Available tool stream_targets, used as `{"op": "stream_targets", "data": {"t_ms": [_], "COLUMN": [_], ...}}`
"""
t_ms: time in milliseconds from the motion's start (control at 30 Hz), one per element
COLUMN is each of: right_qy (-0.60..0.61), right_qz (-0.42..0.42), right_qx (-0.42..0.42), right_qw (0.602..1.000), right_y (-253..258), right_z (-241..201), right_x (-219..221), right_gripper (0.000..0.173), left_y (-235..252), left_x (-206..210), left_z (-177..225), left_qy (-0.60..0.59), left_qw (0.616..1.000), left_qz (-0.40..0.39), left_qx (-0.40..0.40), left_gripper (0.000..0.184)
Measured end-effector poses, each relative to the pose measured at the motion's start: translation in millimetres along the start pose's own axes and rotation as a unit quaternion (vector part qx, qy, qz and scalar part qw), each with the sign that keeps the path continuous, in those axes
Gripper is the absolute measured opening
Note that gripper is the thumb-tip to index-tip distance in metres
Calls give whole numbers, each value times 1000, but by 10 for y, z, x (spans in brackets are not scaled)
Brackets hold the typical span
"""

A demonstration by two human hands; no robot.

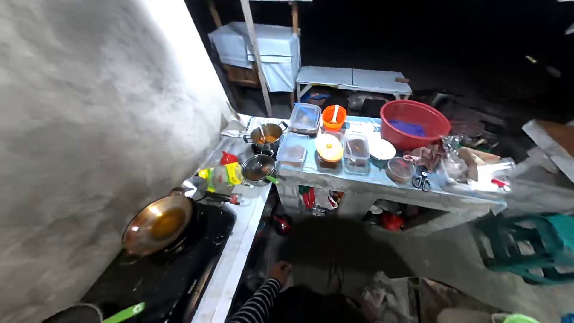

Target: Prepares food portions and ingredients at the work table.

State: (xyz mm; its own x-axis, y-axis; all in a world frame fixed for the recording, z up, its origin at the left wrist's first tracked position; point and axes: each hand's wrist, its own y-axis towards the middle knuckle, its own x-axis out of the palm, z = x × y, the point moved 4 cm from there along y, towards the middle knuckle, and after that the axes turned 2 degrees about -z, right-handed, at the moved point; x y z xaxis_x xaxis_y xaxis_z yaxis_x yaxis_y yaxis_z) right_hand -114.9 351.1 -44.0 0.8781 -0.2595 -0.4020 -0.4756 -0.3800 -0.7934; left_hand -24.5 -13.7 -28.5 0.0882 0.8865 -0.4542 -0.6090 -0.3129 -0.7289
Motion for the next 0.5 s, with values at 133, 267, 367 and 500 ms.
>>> {"op": "stream_targets", "data": {"t_ms": [133, 267, 367, 500], "right_qy": [-37, 30, 11, -22], "right_qz": [-16, 42, 44, 25], "right_qx": [-43, -30, 40, 45], "right_qw": [998, 998, 998, 998], "right_y": [563, 635, 758, 1066], "right_z": [29, 36, 99, -22], "right_x": [-650, -1457, -1873, -2192], "right_gripper": [56, 43, 43, 43], "left_y": [21, 238, 316, 507], "left_x": [-145, -318, -426, -602], "left_z": [627, 1276, 1382, 1127], "left_qy": [-62, -74, -84, -132], "left_qw": [994, 991, 988, 975], "left_qz": [71, 115, 125, 170], "left_qx": [-64, 2, -15, -60], "left_gripper": [45, 39, 38, 36]}}
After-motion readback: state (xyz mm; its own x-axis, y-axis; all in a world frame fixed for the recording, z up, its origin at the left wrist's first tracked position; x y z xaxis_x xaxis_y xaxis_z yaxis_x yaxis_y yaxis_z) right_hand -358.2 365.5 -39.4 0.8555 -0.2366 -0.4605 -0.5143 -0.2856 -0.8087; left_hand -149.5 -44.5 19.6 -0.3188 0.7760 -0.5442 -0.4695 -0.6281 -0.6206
